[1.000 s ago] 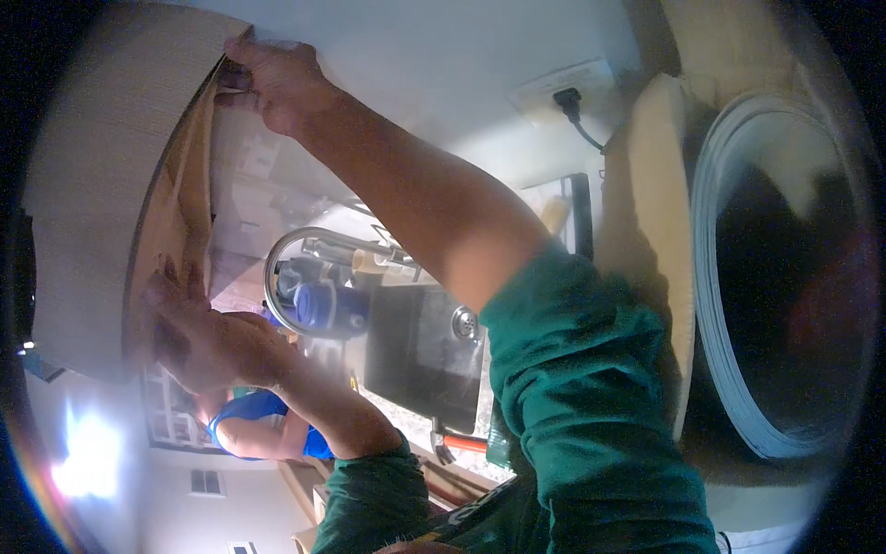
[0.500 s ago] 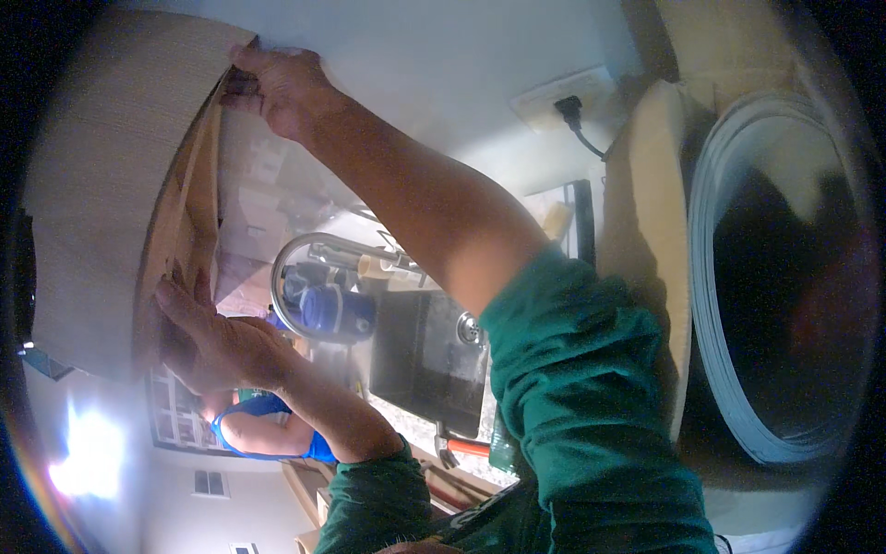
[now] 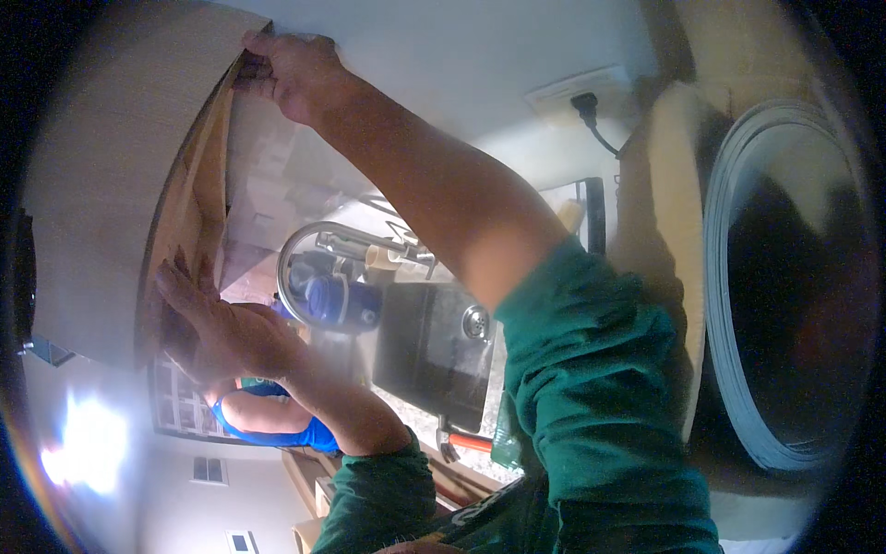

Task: The person installs a wooden cabinet above a kitchen sink. They use a hammer to tap the cabinet into place, a utility knife to trim the bottom edge, and a metal file to smooth the cut surface. The person works in a kitchen with a stainless steel sink and various tools on the counter.

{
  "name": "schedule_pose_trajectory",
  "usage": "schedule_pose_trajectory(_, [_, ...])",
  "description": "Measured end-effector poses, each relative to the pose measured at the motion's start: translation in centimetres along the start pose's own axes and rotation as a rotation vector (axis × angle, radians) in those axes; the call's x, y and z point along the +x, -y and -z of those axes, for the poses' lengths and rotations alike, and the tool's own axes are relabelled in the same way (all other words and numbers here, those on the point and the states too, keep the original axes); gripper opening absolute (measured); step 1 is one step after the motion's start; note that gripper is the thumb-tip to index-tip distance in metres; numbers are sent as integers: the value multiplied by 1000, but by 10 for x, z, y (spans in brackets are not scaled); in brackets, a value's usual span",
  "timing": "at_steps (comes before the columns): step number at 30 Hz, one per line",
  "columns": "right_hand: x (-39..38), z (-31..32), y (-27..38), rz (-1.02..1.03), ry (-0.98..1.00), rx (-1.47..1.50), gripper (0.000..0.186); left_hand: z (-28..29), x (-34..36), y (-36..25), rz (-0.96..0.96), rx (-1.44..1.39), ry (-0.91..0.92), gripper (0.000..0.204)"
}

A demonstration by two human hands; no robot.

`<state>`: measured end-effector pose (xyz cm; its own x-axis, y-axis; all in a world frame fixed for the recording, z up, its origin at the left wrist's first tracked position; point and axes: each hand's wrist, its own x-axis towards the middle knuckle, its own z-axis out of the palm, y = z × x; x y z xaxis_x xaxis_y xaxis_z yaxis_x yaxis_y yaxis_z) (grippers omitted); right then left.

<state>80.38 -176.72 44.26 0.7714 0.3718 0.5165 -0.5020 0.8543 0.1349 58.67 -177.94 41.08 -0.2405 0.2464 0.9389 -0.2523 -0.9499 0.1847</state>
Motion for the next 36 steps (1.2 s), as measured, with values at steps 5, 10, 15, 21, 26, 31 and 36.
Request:
schedule_pose_trajectory(5, [1,1,-2,28,16,-14,22,0,1,0,-5,-20,24,25])
schedule_pose_trajectory(10, [2,7,1,-22,123,-76,27,-4,-1,-9,75,-29,-21,31])
schedule_pose_trajectory(15, [3,-5,-4,24,-40,-71,22,-4,2,-8,23,-9,3,40])
schedule_pose_trajectory(21, [-5,-2,-5,-63,-12,-33,22,-3,5,-8,-8,-35,36,41])
schedule_pose_trajectory(26, [-35,-15,-6,-42,22,-23,30,-2,8,-6,3,-74,24,35])
schedule_pose_trajectory(31, [-55,-15,-9,-75,88,-17,37,-1,7,2,-49,-45,9,33])
schedule_pose_trajectory(36, [-58,-26,-22,97,-8,38,24,-3,7,0,-2,-110,10,35])
